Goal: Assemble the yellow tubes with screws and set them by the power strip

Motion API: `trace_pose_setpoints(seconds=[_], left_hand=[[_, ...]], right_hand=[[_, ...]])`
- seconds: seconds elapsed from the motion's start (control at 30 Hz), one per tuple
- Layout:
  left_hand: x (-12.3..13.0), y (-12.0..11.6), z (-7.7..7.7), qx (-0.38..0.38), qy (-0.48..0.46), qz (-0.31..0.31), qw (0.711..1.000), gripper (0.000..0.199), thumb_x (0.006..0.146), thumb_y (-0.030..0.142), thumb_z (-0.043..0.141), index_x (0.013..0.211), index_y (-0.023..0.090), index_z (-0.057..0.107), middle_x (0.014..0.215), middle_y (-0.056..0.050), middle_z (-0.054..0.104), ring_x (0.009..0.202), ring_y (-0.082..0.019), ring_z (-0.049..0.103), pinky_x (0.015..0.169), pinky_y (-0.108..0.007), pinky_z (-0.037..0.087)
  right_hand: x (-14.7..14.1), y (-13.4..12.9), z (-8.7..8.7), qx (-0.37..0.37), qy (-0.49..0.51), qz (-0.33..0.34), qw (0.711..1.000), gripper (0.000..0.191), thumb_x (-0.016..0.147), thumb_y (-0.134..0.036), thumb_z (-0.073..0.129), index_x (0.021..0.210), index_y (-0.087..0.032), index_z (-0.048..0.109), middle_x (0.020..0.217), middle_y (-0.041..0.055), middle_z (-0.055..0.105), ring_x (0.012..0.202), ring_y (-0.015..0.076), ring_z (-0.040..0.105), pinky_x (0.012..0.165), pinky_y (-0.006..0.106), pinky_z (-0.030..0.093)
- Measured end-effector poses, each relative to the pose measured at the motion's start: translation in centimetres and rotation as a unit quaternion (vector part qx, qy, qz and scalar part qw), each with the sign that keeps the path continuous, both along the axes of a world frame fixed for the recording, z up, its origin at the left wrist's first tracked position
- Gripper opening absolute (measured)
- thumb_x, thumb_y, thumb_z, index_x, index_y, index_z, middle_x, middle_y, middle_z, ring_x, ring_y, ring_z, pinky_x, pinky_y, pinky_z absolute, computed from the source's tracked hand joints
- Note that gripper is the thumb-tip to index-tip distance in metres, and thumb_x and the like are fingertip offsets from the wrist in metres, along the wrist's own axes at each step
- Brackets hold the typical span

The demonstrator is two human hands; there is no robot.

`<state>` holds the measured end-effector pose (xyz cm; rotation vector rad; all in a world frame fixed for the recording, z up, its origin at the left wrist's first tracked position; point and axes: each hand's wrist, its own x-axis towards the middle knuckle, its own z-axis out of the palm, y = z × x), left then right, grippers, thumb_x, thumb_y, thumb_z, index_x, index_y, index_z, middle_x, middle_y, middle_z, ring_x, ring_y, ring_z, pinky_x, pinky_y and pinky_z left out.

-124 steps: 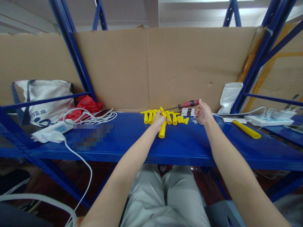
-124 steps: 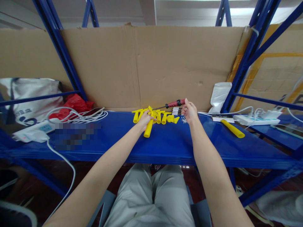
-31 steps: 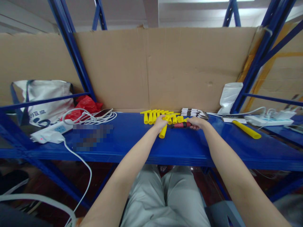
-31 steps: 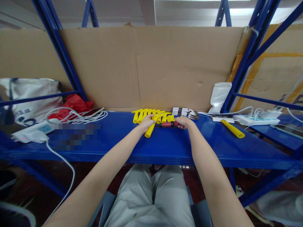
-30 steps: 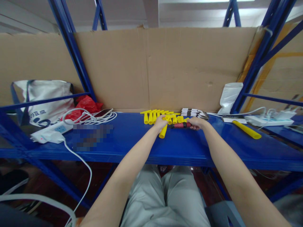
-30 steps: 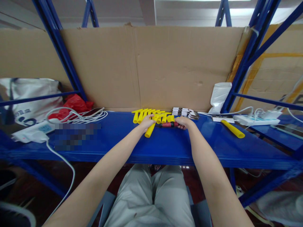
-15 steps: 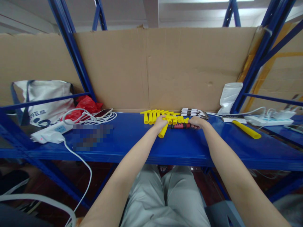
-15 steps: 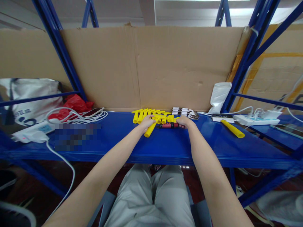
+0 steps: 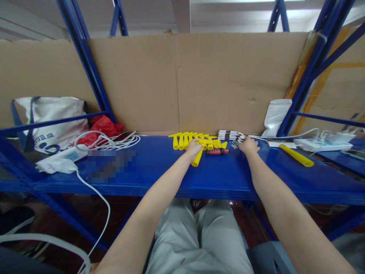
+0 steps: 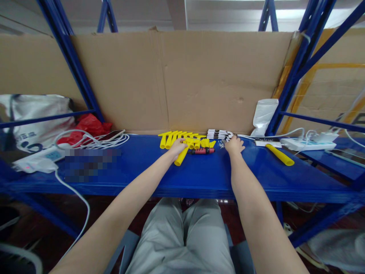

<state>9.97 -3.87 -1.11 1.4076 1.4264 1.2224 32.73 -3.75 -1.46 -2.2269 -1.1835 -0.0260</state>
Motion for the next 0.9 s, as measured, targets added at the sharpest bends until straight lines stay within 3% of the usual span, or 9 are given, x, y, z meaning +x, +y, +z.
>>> trace_pose_setpoints(seconds=[0.2, 0.5, 0.9], left_hand=[[0.4, 0.5, -0.4, -0.023, -0.104, 0.007, 0.994, 0.042, 0.068, 0.0, 0.053, 0.108, 0.014, 0.055, 0.093, -0.008, 0.064, 0.081, -0.018, 0.062, 0.064, -0.024, 0.046], [0.7, 0.5, -0.3, -0.02, -0.2, 0.028, 0.979, 0.036, 0.065, 0.001, 0.053, 0.097, 0.018, 0.054, 0.085, -0.003, 0.062, 0.081, -0.017, 0.061, 0.066, -0.027, 0.046], [0.2, -0.1, 0.8, -0.009, -0.207, 0.045, 0.977, 0.03, 0.065, 0.002, 0.054, 0.09, 0.018, 0.055, 0.101, -0.006, 0.062, 0.093, -0.018, 0.059, 0.067, -0.025, 0.047]], right_hand=[[0.2, 0.6, -0.4, -0.05, 0.025, 0.032, 0.998, 0.056, 0.087, -0.047, 0.044, 0.137, -0.02, 0.042, 0.14, 0.016, 0.042, 0.13, 0.033, 0.033, 0.102, 0.055, 0.026], [0.5, 1.8, -1.1, -0.025, 0.093, 0.063, 0.993, 0.053, 0.088, -0.042, 0.044, 0.139, -0.03, 0.04, 0.146, 0.0099, 0.036, 0.137, 0.0331, 0.021, 0.104, 0.061, 0.019], [0.6, 2.0, -1.0, -0.042, 0.11, 0.051, 0.992, 0.053, 0.091, -0.042, 0.033, 0.143, -0.03, 0.034, 0.151, 0.0071, 0.029, 0.141, 0.027, 0.015, 0.109, 0.057, 0.012]])
